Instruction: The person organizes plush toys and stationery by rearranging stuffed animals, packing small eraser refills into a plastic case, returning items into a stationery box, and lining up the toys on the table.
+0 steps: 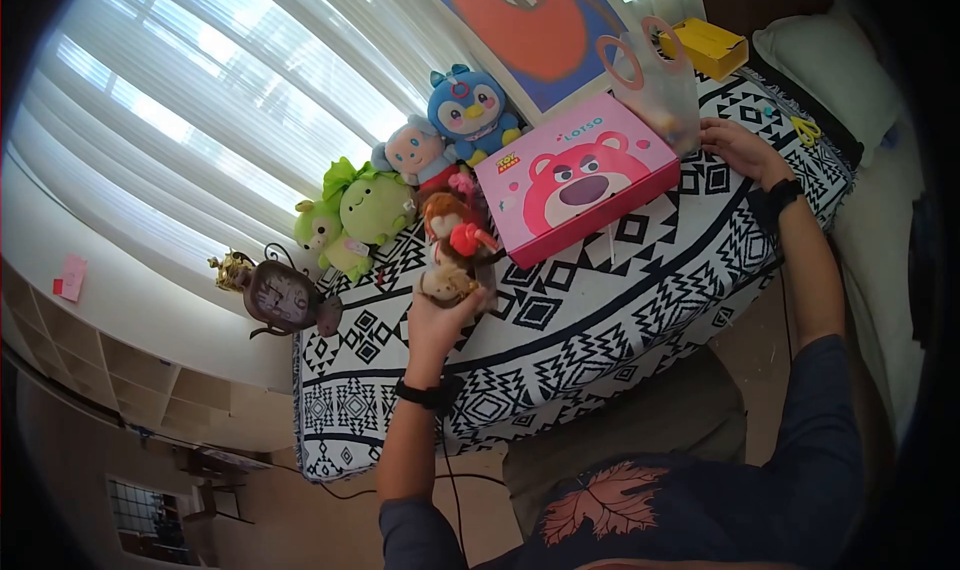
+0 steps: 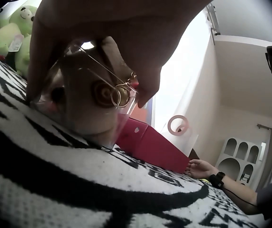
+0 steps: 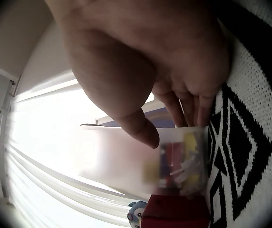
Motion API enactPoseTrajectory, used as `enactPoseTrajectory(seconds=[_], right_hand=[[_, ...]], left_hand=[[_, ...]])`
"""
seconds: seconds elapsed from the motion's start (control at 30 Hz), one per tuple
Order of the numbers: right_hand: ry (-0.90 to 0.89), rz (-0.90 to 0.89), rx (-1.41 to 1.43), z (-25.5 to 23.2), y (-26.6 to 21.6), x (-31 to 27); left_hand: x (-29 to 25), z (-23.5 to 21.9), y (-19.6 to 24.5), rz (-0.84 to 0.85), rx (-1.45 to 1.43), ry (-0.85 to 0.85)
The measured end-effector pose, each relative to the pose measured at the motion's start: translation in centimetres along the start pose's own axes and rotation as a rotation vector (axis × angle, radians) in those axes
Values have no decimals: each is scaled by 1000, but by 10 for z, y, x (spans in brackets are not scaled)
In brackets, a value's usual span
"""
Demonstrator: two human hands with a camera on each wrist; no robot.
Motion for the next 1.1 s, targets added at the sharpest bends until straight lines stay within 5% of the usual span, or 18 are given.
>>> enactPoseTrajectory(seconds=[0.1, 0.13, 0.17, 0.2, 0.23, 0.37, 0.43, 0.57, 0.73, 0.83, 0.87, 0.93, 1.1], right_hand=[[-24, 4, -49, 10, -7, -8], [-32, 1, -61, 8, -7, -7], [-25, 22, -77, 7, -6, -7], [-18, 3, -56, 8, -5, -6], [-6, -16, -36, 7, -5, -7], [47, -1, 21, -9, 2, 1], [33, 10, 30, -7, -1, 2], [-30, -2, 43, -5, -5, 0], [216, 22, 121, -27, 3, 3], [346, 43, 161, 2, -11, -9], [336, 41, 158, 3, -13, -7], [-34, -29, 317, 10, -17, -6], [50, -57, 215, 106, -23, -6]], left_hand=[[39, 25, -12, 106, -59, -234], [39, 14, 31, -58, -129, -449], [61, 15, -13, -210, -25, -427], [75, 11, -32, -171, -15, -449], [72, 1, -18, -324, -94, -361], [81, -9, -72, -249, -730, -368], [93, 11, -124, -419, -940, -96], [83, 3, -112, -354, -1067, -172], [78, 10, -98, -250, -836, -216], [76, 13, -91, -284, -841, -169], [75, 15, -88, -302, -910, -145], [72, 18, -83, -288, -1017, -168], [64, 33, -66, -261, -1066, -218]])
Point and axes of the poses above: each hand's wrist, its own x-axis towards the middle knuckle, its own z-axis out of the palm, y = z × x, the point moved 2 cm from there along x, towards the middle knuckle, and after that the axes turned 6 degrees about x, right-handed, at the moved point
